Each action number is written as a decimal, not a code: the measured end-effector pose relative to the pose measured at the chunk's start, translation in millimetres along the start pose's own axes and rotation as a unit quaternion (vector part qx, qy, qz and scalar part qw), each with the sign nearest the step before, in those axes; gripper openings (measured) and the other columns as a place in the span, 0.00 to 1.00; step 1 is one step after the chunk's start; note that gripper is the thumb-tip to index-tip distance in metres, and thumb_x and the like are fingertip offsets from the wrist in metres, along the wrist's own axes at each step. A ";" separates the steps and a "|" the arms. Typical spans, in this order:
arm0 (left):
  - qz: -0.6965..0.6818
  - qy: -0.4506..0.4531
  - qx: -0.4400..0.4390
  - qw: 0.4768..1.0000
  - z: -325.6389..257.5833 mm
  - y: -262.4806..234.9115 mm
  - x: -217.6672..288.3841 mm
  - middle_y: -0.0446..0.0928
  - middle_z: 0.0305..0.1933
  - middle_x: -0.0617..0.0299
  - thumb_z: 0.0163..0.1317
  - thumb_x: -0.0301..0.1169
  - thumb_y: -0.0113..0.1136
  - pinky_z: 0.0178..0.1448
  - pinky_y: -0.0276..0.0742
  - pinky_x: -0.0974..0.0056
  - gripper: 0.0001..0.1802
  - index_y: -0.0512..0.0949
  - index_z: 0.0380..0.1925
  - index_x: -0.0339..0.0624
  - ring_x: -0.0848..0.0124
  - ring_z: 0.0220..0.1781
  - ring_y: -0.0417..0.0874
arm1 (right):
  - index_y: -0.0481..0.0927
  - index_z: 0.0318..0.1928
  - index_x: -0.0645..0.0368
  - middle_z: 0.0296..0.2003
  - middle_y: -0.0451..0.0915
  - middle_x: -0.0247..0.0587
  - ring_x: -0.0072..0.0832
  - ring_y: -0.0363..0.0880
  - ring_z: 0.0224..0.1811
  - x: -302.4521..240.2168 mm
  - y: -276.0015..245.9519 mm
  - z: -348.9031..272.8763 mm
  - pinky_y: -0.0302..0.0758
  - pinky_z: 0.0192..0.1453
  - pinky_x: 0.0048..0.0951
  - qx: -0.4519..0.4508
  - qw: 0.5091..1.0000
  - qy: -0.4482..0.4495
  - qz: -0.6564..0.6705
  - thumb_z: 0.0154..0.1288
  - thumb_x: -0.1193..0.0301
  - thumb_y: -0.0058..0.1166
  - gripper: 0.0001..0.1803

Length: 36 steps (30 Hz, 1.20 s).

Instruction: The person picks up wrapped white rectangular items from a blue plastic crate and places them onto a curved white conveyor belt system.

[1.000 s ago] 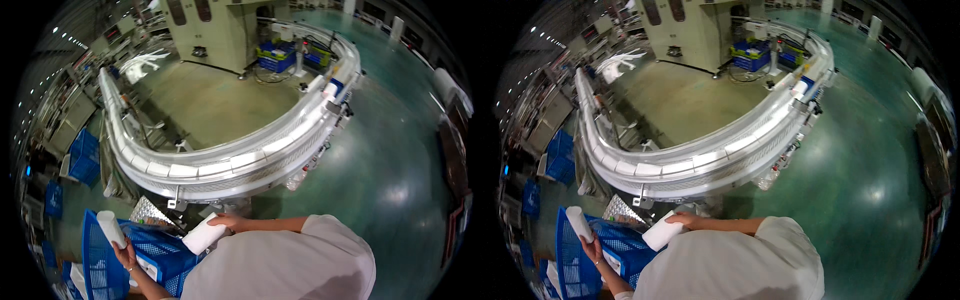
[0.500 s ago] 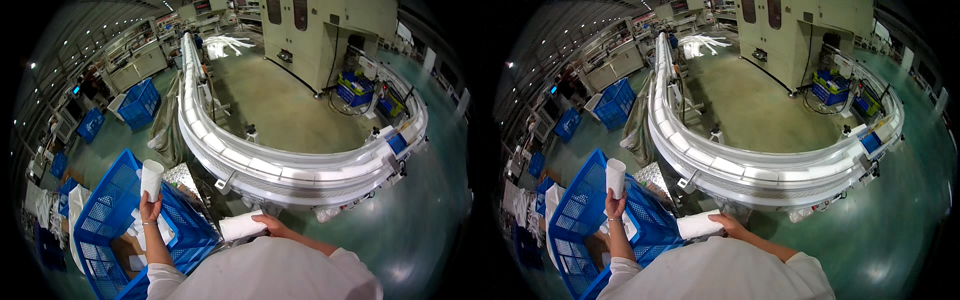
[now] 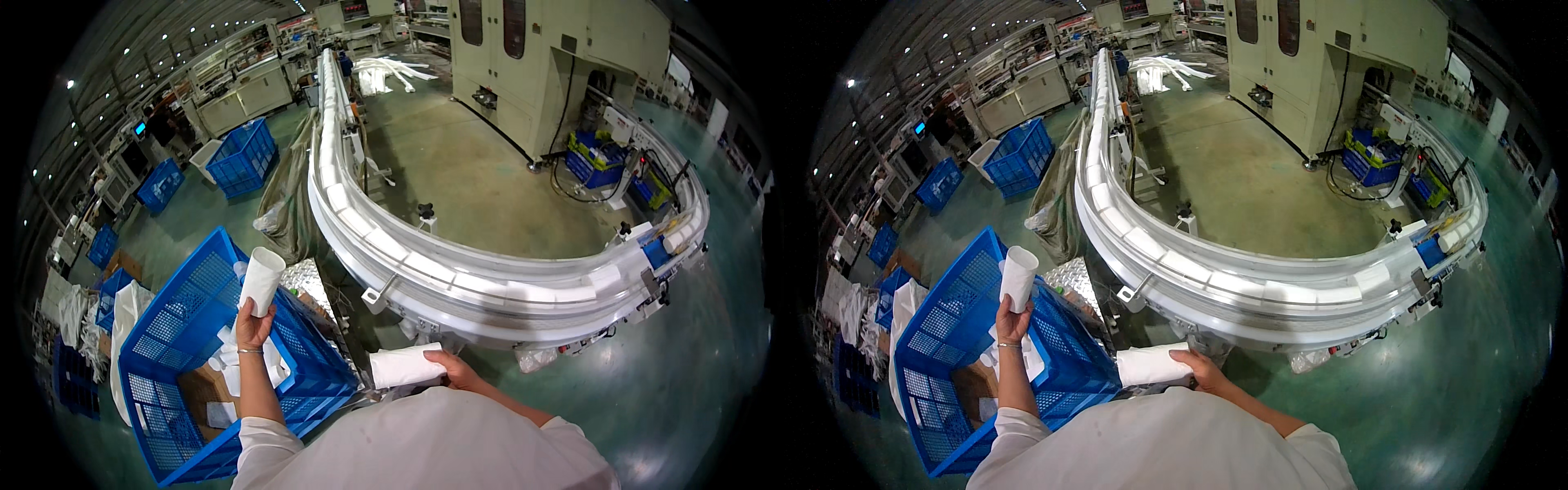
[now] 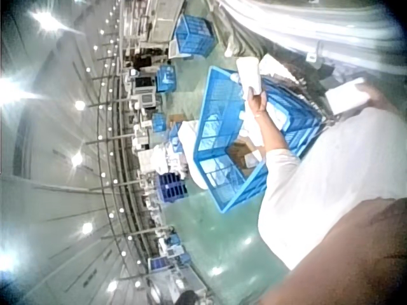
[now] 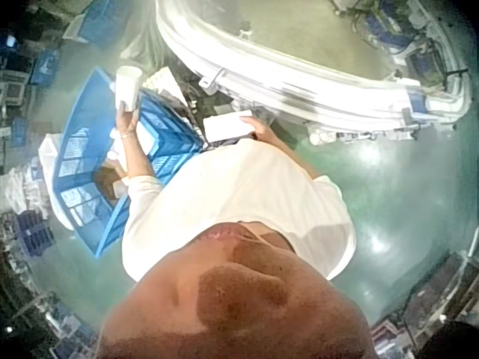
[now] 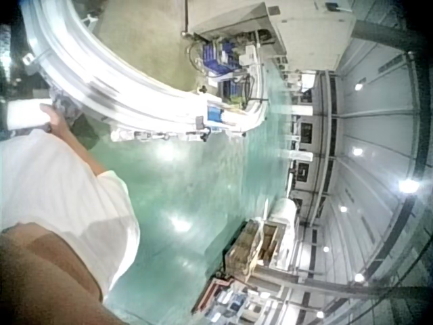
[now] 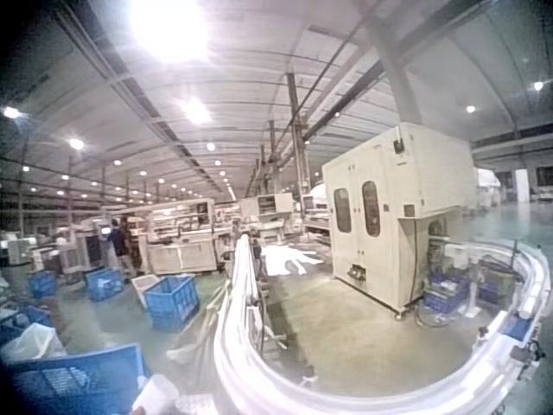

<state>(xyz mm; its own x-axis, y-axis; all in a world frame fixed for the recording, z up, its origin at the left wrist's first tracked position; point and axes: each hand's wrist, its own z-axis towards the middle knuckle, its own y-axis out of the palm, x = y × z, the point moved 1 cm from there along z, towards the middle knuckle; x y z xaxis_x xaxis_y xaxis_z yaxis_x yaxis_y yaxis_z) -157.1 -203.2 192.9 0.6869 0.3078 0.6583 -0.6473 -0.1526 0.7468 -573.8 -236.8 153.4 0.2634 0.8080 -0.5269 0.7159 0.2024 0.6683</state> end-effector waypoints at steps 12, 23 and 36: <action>0.018 0.001 0.050 0.999 5.1 -25.0 1.3 0.68 0.53 0.54 0.55 0.34 0.57 0.48 0.68 0.58 0.24 0.65 0.50 0.37 0.60 0.51 0.70 | 0.70 0.49 0.60 0.43 0.73 0.39 0.28 0.71 0.47 -4.1 7.3 -16.2 0.68 0.50 0.30 -0.025 0.998 -0.057 -0.025 0.53 0.65 0.55 0.23; -0.031 -0.024 0.004 0.999 6.8 -8.8 12.0 0.64 0.52 0.47 0.58 0.30 0.55 0.44 0.70 0.60 0.25 0.59 0.53 0.35 0.57 0.49 0.68 | 0.65 0.55 0.56 0.51 0.67 0.37 0.29 0.64 0.53 -7.7 15.3 -32.1 0.62 0.55 0.33 -0.028 0.999 -0.019 0.033 0.49 0.61 0.57 0.31; -0.048 -0.030 -0.005 0.998 4.6 -20.0 13.3 0.63 0.54 0.45 0.58 0.30 0.54 0.46 0.71 0.60 0.26 0.58 0.55 0.35 0.55 0.51 0.68 | 0.64 0.55 0.57 0.52 0.66 0.36 0.29 0.61 0.56 -5.5 17.2 -33.6 0.59 0.57 0.30 -0.019 0.999 -0.008 0.038 0.49 0.62 0.58 0.33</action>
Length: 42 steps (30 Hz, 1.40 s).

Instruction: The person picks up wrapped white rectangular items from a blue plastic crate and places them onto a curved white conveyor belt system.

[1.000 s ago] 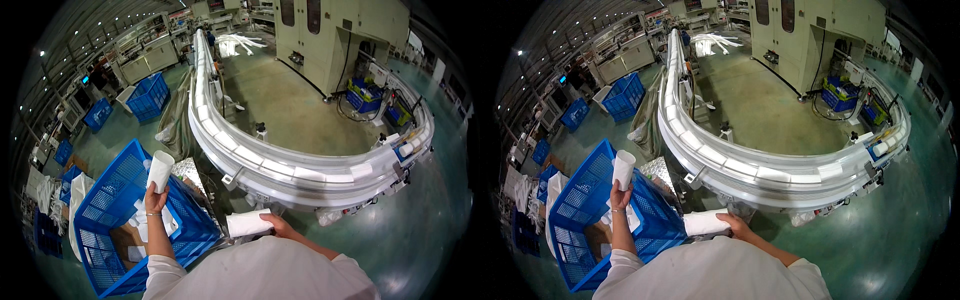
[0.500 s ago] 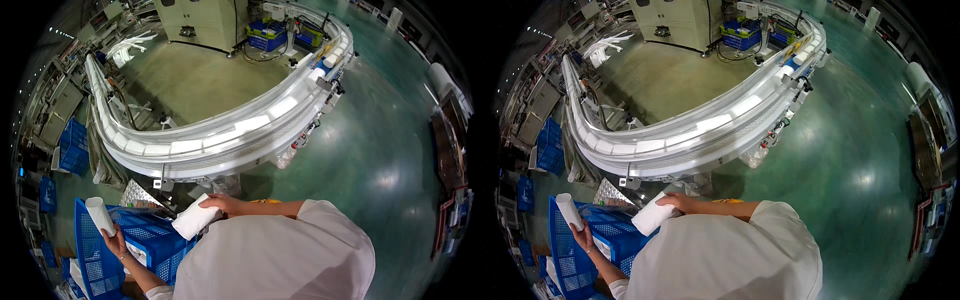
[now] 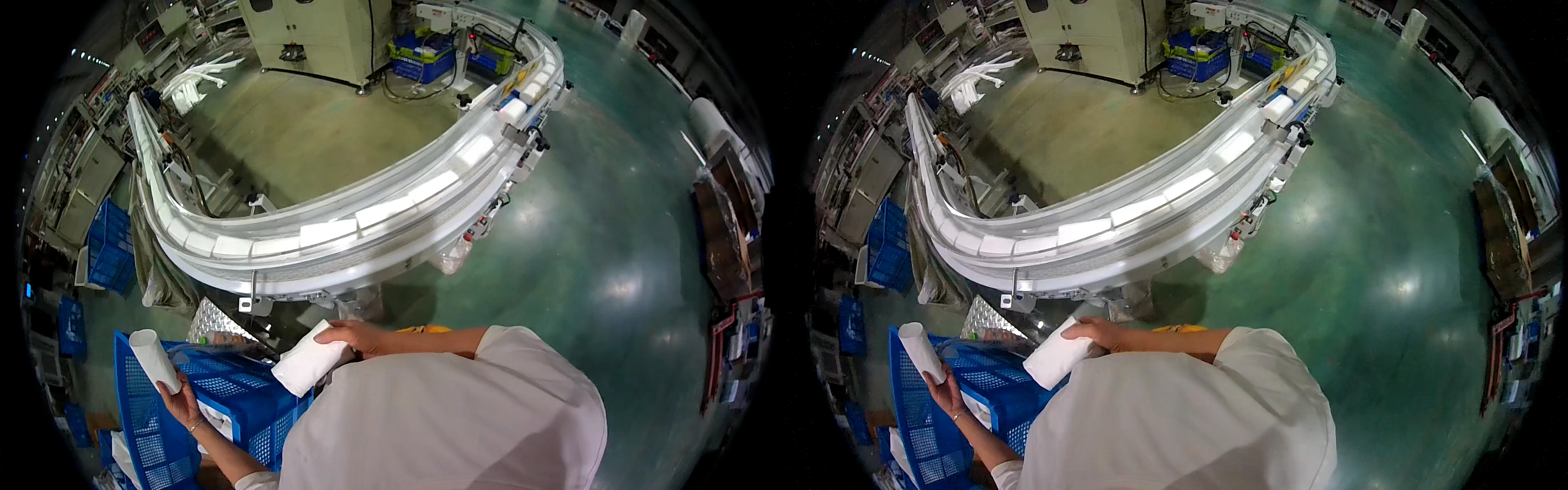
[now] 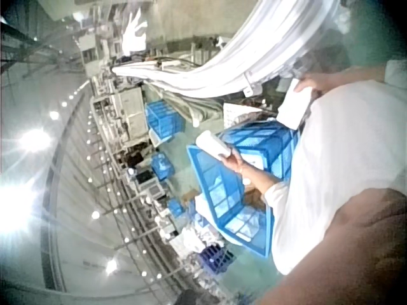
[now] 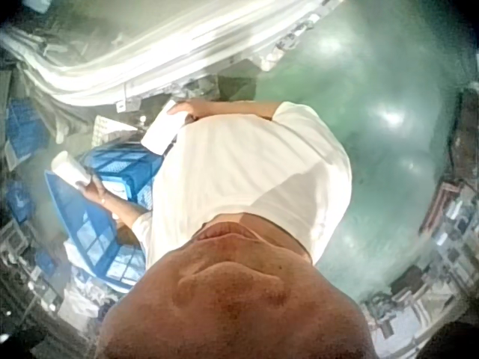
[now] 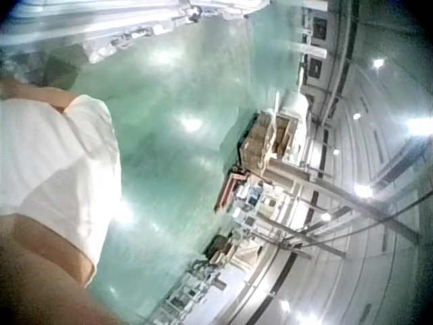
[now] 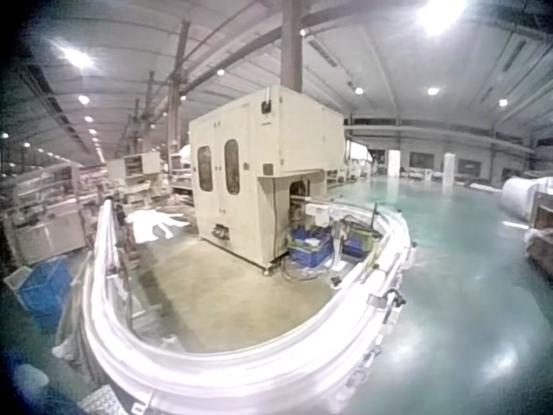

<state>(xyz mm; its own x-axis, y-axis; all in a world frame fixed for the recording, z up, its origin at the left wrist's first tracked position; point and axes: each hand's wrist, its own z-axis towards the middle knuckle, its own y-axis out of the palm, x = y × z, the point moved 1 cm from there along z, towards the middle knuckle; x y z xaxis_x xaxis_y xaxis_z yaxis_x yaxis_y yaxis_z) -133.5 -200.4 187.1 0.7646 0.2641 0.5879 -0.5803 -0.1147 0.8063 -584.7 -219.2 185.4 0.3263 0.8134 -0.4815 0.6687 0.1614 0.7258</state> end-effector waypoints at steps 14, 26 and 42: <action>0.021 0.008 0.004 1.000 1.0 1.2 -1.6 0.65 0.52 0.46 0.60 0.32 0.52 0.45 0.71 0.60 0.25 0.59 0.54 0.33 0.56 0.50 0.69 | 0.61 0.57 0.58 0.54 0.64 0.40 0.32 0.58 0.58 1.6 -4.0 8.4 0.55 0.60 0.34 0.004 0.998 -0.006 -0.066 0.49 0.59 0.56 0.36; 0.045 0.019 0.030 0.998 -0.1 8.5 -5.3 0.69 0.48 0.49 0.59 0.33 0.53 0.41 0.70 0.61 0.22 0.63 0.51 0.34 0.60 0.45 0.71 | 0.64 0.55 0.56 0.51 0.67 0.36 0.29 0.61 0.55 0.9 -4.8 11.4 0.58 0.57 0.34 -0.020 0.998 -0.002 -0.065 0.50 0.59 0.55 0.32; 0.045 0.012 0.028 0.999 -3.2 9.7 -2.8 0.69 0.47 0.50 0.59 0.33 0.54 0.41 0.68 0.62 0.22 0.63 0.50 0.34 0.61 0.45 0.70 | 0.67 0.52 0.56 0.48 0.69 0.36 0.28 0.64 0.52 8.1 -12.5 21.1 0.60 0.56 0.32 -0.008 0.997 -0.009 -0.071 0.50 0.59 0.55 0.29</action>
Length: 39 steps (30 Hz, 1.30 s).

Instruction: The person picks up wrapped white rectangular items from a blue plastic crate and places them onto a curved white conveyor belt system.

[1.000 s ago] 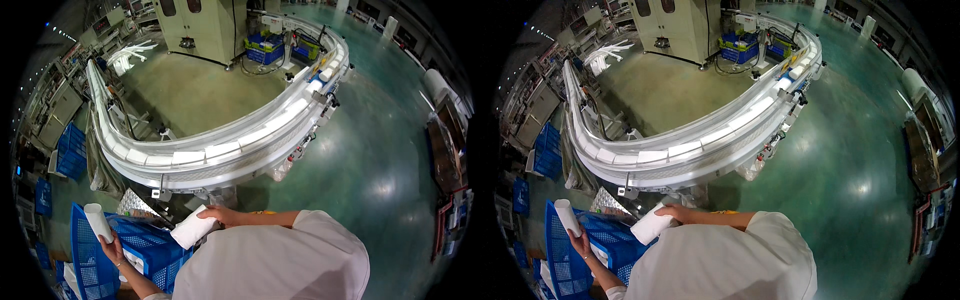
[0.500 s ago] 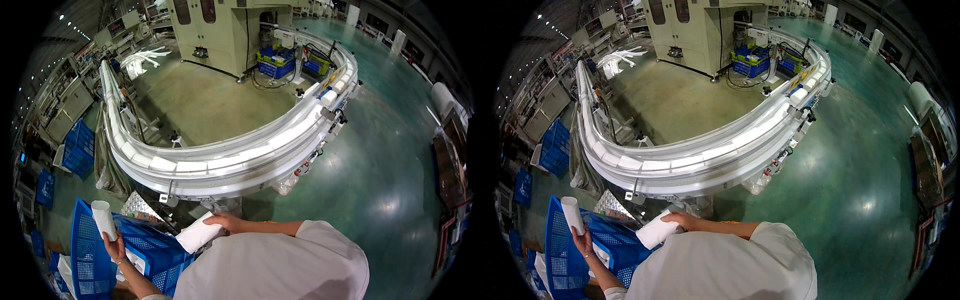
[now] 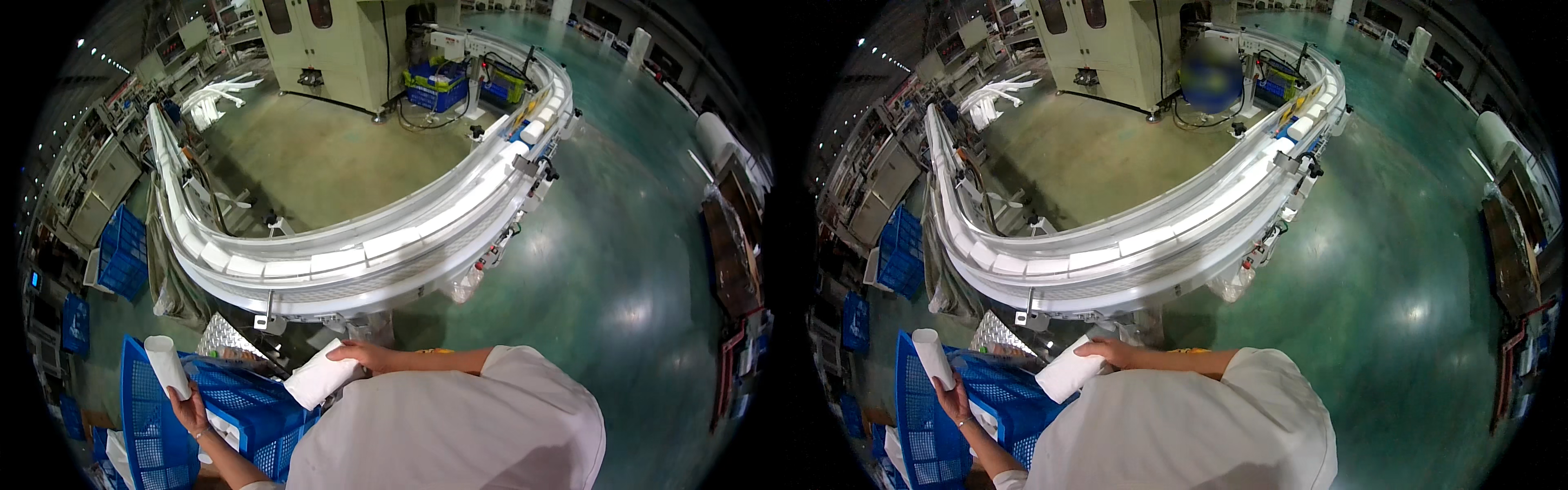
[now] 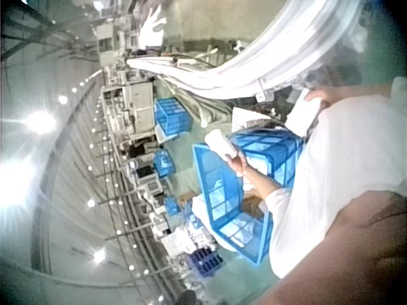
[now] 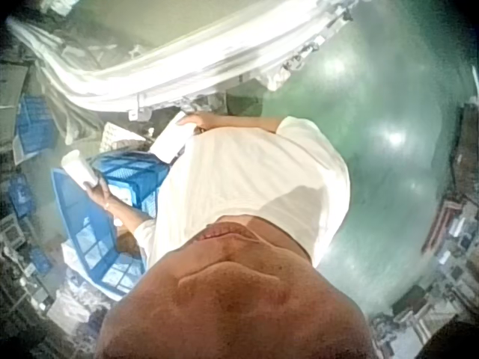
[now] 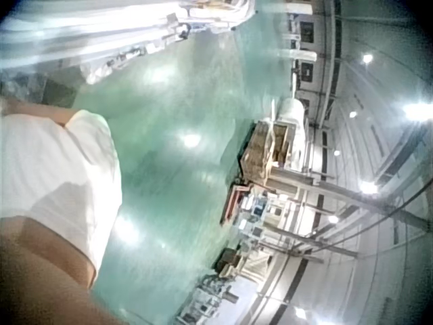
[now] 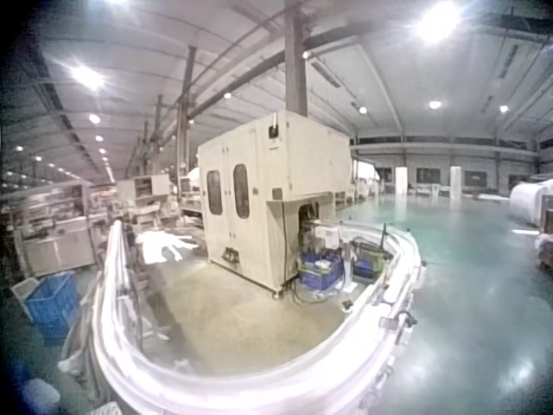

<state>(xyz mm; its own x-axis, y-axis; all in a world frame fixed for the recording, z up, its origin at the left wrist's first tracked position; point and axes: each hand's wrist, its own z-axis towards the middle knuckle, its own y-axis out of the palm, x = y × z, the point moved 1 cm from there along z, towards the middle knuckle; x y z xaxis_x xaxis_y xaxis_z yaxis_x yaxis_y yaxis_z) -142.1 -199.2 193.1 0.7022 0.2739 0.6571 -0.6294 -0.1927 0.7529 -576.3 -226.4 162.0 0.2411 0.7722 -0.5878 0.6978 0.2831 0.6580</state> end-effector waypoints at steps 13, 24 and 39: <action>-0.028 0.012 -0.001 1.000 -2.6 -20.2 1.5 0.69 0.50 0.50 0.59 0.33 0.54 0.45 0.68 0.58 0.23 0.64 0.52 0.36 0.60 0.48 0.70 | 0.65 0.55 0.58 0.50 0.69 0.38 0.29 0.65 0.53 2.9 -1.3 5.8 0.59 0.57 0.31 0.088 0.996 -0.003 -0.019 0.52 0.61 0.55 0.30; 0.003 0.026 -0.020 0.999 -7.6 4.4 -11.0 0.69 0.54 0.59 0.55 0.33 0.57 0.47 0.69 0.59 0.25 0.64 0.53 0.42 0.64 0.54 0.69 | 0.70 0.49 0.61 0.42 0.74 0.42 0.32 0.73 0.44 4.3 -6.3 0.0 0.69 0.49 0.33 0.014 0.998 0.034 0.058 0.53 0.65 0.52 0.22; -0.015 0.011 -0.032 0.999 -1.0 17.0 -18.9 0.68 0.54 0.58 0.53 0.32 0.59 0.48 0.69 0.59 0.28 0.63 0.54 0.44 0.64 0.54 0.69 | 0.69 0.51 0.62 0.45 0.73 0.43 0.34 0.73 0.45 -1.1 -12.1 1.6 0.68 0.50 0.32 0.013 1.000 0.016 -0.020 0.54 0.59 0.47 0.26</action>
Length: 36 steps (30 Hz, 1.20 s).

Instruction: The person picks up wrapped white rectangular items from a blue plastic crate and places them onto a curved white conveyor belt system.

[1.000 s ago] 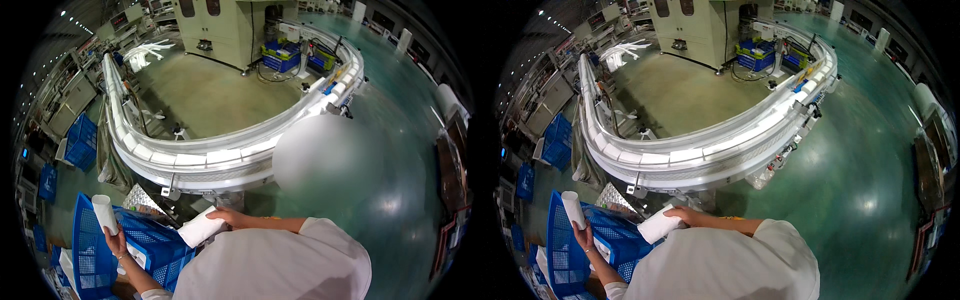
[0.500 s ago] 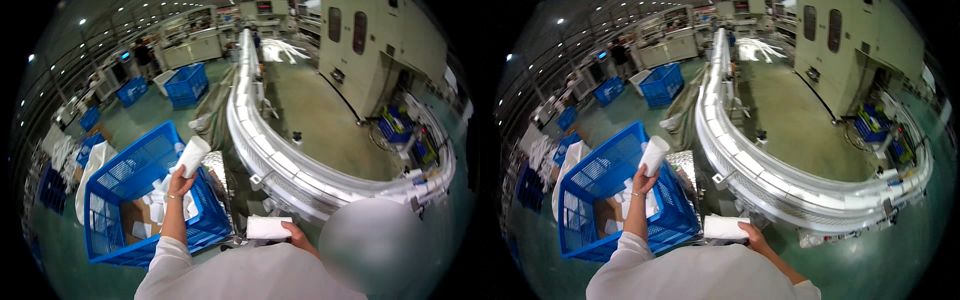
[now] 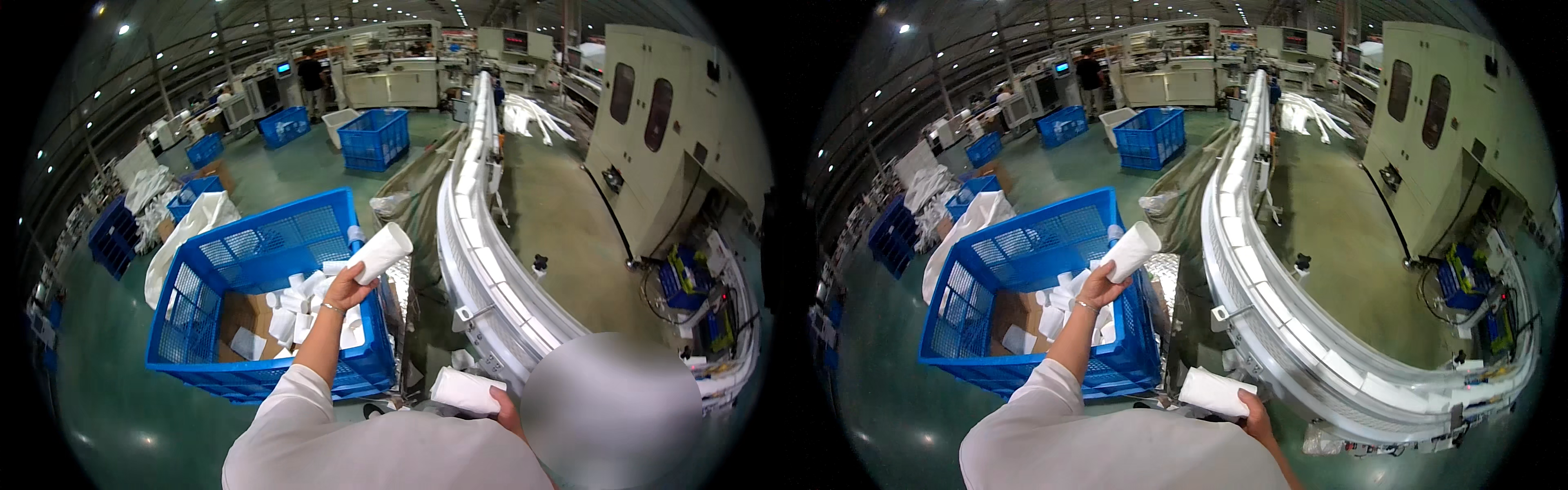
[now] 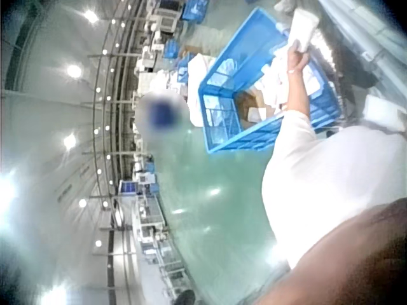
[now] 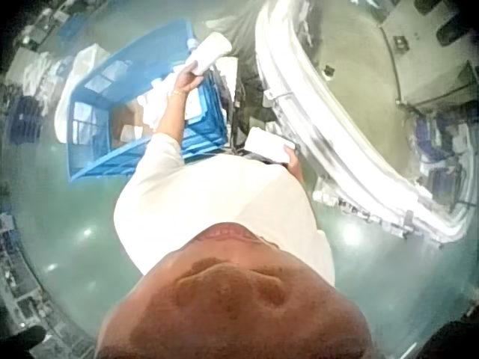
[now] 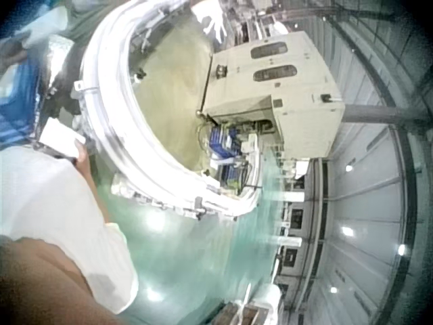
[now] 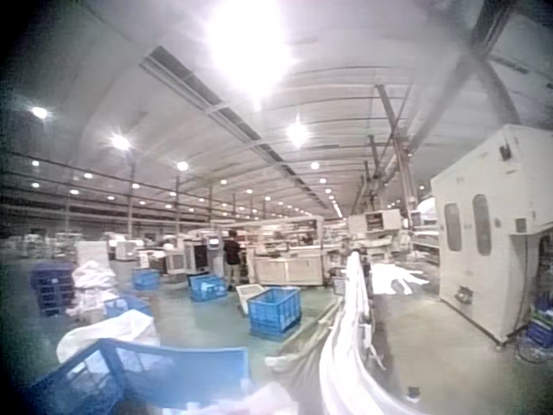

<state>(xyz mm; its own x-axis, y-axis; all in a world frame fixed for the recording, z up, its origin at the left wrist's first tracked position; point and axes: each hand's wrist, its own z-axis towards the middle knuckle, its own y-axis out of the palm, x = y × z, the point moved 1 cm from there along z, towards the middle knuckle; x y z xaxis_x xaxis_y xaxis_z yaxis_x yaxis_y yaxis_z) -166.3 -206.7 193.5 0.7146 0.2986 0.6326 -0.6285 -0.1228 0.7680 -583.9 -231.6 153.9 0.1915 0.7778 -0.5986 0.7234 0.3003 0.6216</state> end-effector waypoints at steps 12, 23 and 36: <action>0.013 0.015 -0.009 1.000 -6.1 7.6 1.2 0.68 0.52 0.59 0.55 0.31 0.58 0.48 0.68 0.63 0.26 0.62 0.54 0.43 0.66 0.53 0.69 | 0.68 0.52 0.63 0.47 0.73 0.45 0.35 0.72 0.47 5.5 -2.0 5.6 0.67 0.53 0.33 0.024 1.000 -0.011 -0.011 0.55 0.60 0.46 0.26; 0.030 0.010 0.004 0.999 -6.3 3.1 3.6 0.69 0.53 0.59 0.54 0.33 0.58 0.48 0.69 0.60 0.27 0.63 0.54 0.43 0.64 0.54 0.69 | 0.69 0.50 0.65 0.45 0.74 0.45 0.34 0.73 0.46 -0.4 8.0 -1.1 0.68 0.51 0.33 -0.024 0.999 -0.014 0.025 0.55 0.63 0.47 0.24; 0.016 0.013 0.023 1.000 -8.9 -3.1 4.5 0.69 0.52 0.59 0.54 0.33 0.58 0.47 0.68 0.61 0.25 0.65 0.51 0.41 0.65 0.52 0.69 | 0.68 0.51 0.63 0.45 0.73 0.44 0.33 0.72 0.46 -9.6 26.6 -23.1 0.68 0.51 0.35 -0.022 0.998 0.007 0.058 0.54 0.63 0.50 0.25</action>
<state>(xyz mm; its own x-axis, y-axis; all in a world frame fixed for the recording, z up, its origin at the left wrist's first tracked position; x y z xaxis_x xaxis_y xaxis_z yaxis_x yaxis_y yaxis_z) -163.9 -196.6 193.0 0.6857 0.3185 0.6545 -0.6360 -0.1752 0.7516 -581.8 -218.4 187.9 0.2628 0.8165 -0.5140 0.6670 0.2313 0.7083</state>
